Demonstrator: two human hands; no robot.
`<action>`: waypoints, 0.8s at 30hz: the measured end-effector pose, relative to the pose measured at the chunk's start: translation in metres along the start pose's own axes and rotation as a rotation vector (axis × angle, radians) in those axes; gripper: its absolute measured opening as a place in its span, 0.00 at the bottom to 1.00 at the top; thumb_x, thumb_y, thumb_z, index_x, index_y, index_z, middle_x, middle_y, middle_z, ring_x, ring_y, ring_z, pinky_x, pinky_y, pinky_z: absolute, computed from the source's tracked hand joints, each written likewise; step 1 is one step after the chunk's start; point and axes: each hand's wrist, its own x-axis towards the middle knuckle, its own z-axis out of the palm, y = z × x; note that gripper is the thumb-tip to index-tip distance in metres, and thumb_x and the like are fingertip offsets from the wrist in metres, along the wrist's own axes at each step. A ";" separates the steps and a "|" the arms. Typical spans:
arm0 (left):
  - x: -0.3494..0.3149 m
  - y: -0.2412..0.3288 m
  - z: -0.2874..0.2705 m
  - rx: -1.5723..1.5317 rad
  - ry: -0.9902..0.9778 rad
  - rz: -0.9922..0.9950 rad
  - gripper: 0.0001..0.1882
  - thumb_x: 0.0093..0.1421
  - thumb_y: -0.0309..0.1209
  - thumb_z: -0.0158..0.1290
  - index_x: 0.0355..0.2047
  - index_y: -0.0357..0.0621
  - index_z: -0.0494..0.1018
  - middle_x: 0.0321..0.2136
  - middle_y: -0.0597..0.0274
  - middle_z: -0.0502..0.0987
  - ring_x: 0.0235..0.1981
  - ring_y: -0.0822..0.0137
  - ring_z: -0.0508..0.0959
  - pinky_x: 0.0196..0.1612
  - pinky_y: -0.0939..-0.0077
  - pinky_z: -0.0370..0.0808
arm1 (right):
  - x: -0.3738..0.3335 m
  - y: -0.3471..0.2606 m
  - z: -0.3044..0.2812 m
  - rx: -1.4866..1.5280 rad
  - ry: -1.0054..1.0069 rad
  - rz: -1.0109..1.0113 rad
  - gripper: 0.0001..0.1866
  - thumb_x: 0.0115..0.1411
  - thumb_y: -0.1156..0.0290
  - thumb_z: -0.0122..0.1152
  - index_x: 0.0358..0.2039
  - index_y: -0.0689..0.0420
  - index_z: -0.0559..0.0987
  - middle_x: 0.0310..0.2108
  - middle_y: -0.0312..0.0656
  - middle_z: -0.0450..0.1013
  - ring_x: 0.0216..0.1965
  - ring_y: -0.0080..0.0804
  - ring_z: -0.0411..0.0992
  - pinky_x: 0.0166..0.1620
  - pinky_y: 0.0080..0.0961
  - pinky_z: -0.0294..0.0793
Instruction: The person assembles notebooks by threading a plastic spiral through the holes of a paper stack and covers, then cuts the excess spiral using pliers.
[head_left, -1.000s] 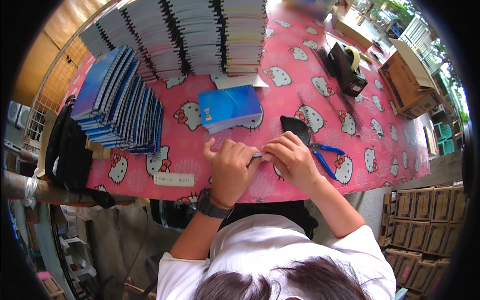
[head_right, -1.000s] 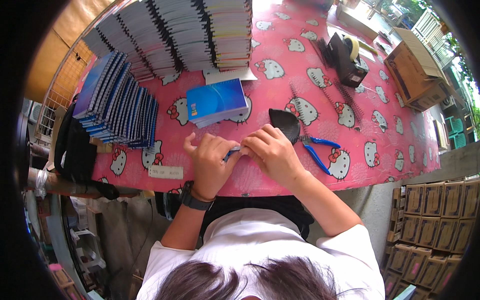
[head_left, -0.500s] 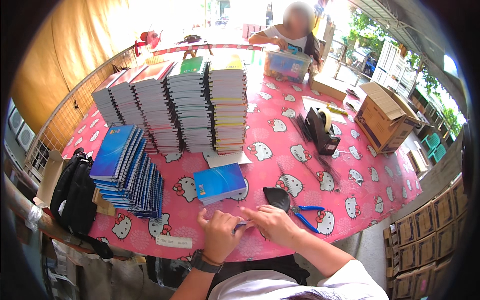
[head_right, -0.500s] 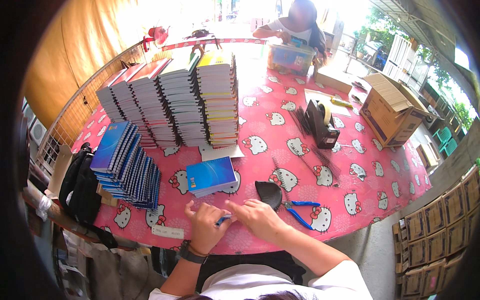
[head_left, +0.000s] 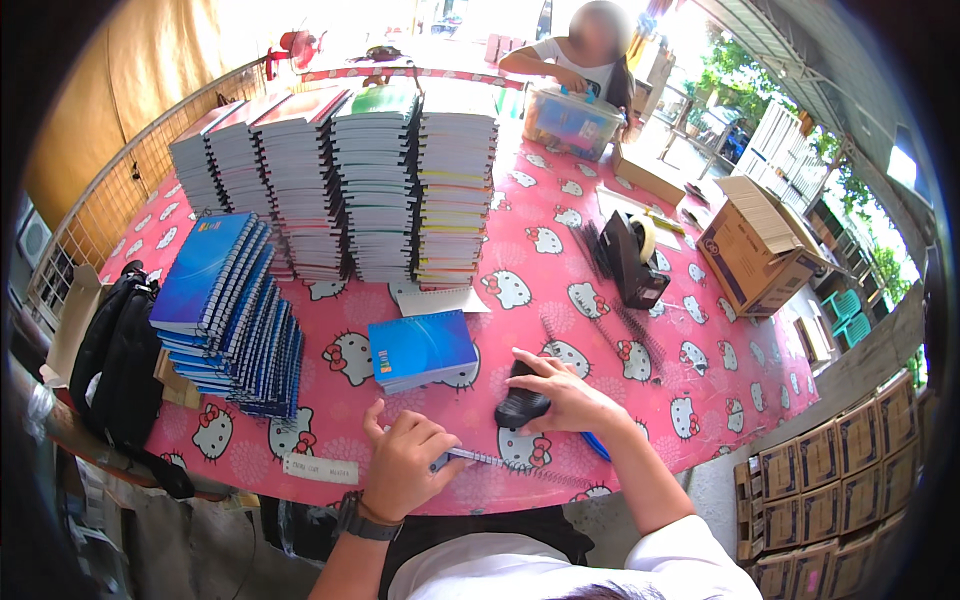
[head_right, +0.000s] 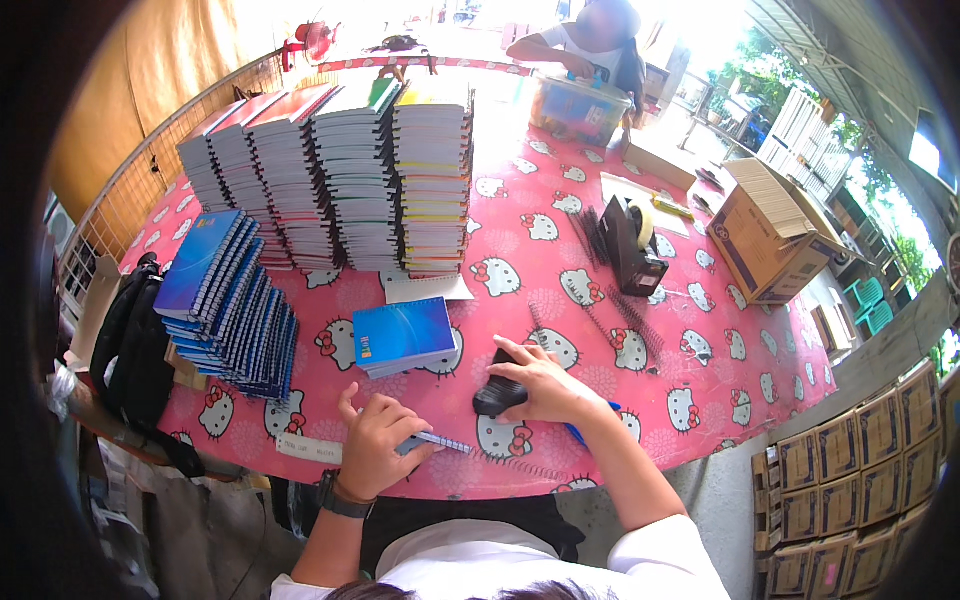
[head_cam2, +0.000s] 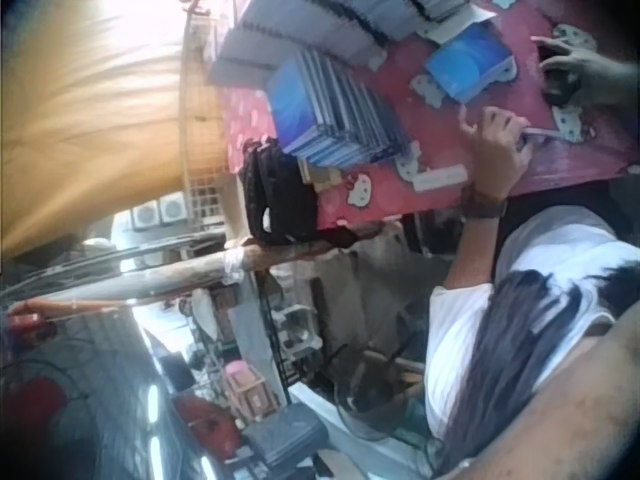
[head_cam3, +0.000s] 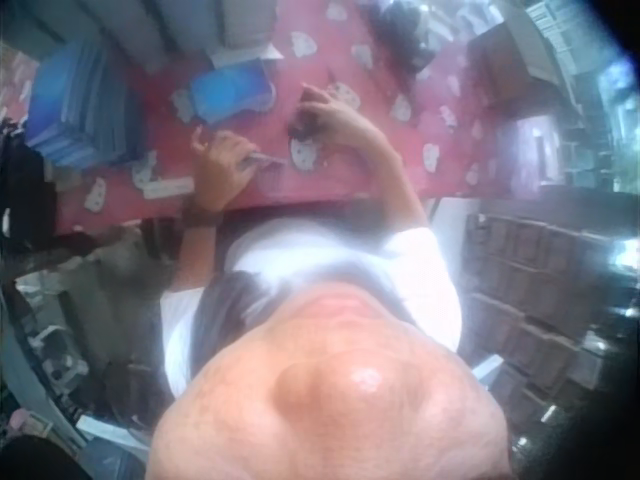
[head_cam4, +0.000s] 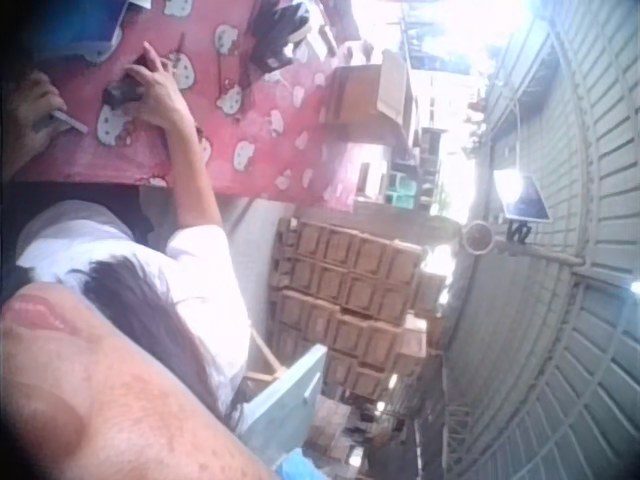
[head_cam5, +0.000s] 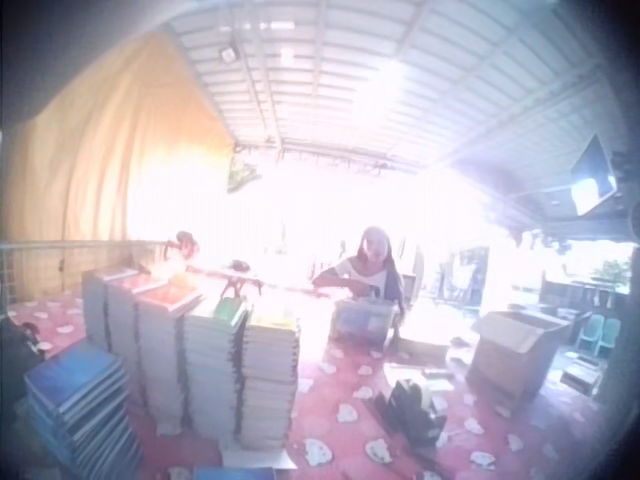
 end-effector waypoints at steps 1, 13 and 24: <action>0.000 0.000 0.001 -0.011 -0.003 0.009 0.12 0.41 0.39 0.68 0.26 0.56 0.78 0.27 0.76 0.75 0.38 0.71 0.73 0.60 0.46 0.48 | 0.003 -0.002 0.005 0.046 0.059 -0.013 0.37 0.38 0.62 0.77 0.51 0.52 0.76 0.67 0.48 0.53 0.63 0.54 0.56 0.61 0.49 0.59; -0.005 -0.003 0.006 -0.032 0.047 -0.006 0.15 0.40 0.44 0.68 0.26 0.55 0.78 0.24 0.74 0.75 0.36 0.71 0.74 0.59 0.49 0.51 | -0.012 -0.046 0.027 0.938 0.177 -0.041 0.36 0.50 0.37 0.61 0.35 0.63 0.82 0.50 0.53 0.74 0.52 0.39 0.70 0.56 0.37 0.65; -0.001 -0.003 0.009 -0.134 0.130 -0.054 0.31 0.37 0.44 0.70 0.44 0.57 0.74 0.25 0.76 0.75 0.33 0.73 0.75 0.59 0.51 0.51 | 0.002 -0.049 0.033 1.055 0.093 -0.138 0.34 0.53 0.40 0.61 0.38 0.66 0.80 0.45 0.50 0.76 0.46 0.37 0.73 0.52 0.33 0.68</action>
